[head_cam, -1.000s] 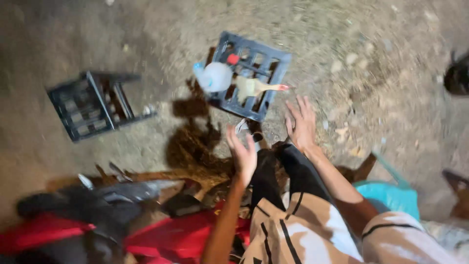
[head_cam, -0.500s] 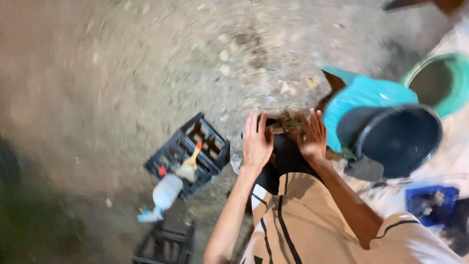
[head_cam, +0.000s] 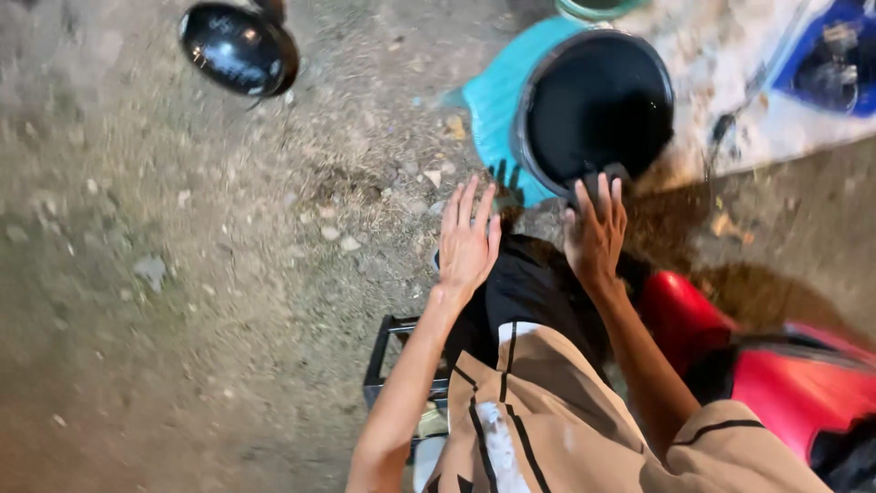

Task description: The person cleans a red motorcycle by first spraying a liquid from a bottle onto the rear wheel and chain area while scrubbing with a brush. They then dip a sponge into a bucket of water and wipe down the motorcycle's body panels, including the seat, side fairings, and rear fender.

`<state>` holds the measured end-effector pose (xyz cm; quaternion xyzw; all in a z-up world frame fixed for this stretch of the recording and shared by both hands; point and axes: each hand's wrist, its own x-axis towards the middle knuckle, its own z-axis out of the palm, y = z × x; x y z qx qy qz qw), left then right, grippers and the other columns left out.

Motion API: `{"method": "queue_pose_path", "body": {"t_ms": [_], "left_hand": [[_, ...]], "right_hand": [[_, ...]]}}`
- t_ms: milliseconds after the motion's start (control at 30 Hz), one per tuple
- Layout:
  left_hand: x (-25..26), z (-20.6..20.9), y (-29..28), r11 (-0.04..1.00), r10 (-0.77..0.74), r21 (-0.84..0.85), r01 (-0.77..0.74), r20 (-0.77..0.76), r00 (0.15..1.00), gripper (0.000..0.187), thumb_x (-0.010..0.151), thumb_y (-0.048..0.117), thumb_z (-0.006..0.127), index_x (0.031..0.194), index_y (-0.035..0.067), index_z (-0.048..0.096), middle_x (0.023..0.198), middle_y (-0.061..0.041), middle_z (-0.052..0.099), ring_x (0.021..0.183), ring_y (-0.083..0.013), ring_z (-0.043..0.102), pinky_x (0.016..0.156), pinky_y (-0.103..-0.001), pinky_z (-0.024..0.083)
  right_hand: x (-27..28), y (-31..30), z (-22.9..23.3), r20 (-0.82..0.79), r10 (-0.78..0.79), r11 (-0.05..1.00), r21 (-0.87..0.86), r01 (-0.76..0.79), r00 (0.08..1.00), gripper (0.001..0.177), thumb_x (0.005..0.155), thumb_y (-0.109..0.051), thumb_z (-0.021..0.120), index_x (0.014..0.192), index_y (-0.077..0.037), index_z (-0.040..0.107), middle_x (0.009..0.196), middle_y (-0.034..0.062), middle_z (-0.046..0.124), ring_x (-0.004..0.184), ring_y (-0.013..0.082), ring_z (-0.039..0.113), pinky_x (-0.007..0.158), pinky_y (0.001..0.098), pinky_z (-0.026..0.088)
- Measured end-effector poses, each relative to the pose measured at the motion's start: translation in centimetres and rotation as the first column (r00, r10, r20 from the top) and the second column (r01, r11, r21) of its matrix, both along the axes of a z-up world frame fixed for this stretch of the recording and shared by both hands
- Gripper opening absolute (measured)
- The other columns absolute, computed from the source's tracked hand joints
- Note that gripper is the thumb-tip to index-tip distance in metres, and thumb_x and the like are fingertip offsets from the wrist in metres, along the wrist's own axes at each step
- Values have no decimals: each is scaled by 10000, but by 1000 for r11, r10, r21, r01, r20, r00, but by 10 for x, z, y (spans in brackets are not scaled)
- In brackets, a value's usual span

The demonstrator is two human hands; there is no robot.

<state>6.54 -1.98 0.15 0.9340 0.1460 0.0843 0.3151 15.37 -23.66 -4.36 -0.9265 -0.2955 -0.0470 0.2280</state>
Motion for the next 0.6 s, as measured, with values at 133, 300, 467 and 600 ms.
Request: {"method": "queue_pose_path", "body": {"t_ms": [133,300,467,600], "left_hand": [[42,-10,-23,976,-210,64,210,-20,978,499,1023,211,557,1500,76,501,1577,-187,430,1447,-426,407,1203,-526,348],[86,-28,-65,910,-395,116,398,-51,917,502,1021,214,560,1499,76,494,1585,-186,418,1456,-421,399,1218,-522,341],[110,-58,-96,832,-490,205,516,-165,856,582,1001,252,590,1536,92,426,1596,-197,371,1454,-424,379,1202,-537,316],[124,-66,-112,806,-515,206,554,-217,829,642,975,269,613,1556,107,395,1604,-203,358,1446,-428,373,1195,-536,302]], "right_hand": [[7,-33,-17,-43,-228,974,-17,228,973,499,1028,-183,692,1501,-81,569,1632,232,395,1537,454,336,1223,552,346],[19,-57,-25,-209,-287,951,55,304,935,622,977,-269,771,1524,-100,529,1666,248,333,1564,445,270,1257,515,318],[29,-71,-35,-337,-190,969,88,232,922,915,804,-336,876,1553,-57,431,1660,250,235,1540,458,211,1222,512,319],[42,-79,-39,-440,-181,974,46,223,880,999,707,-257,896,1553,-78,396,1669,220,199,1546,420,199,1169,495,372]]}}
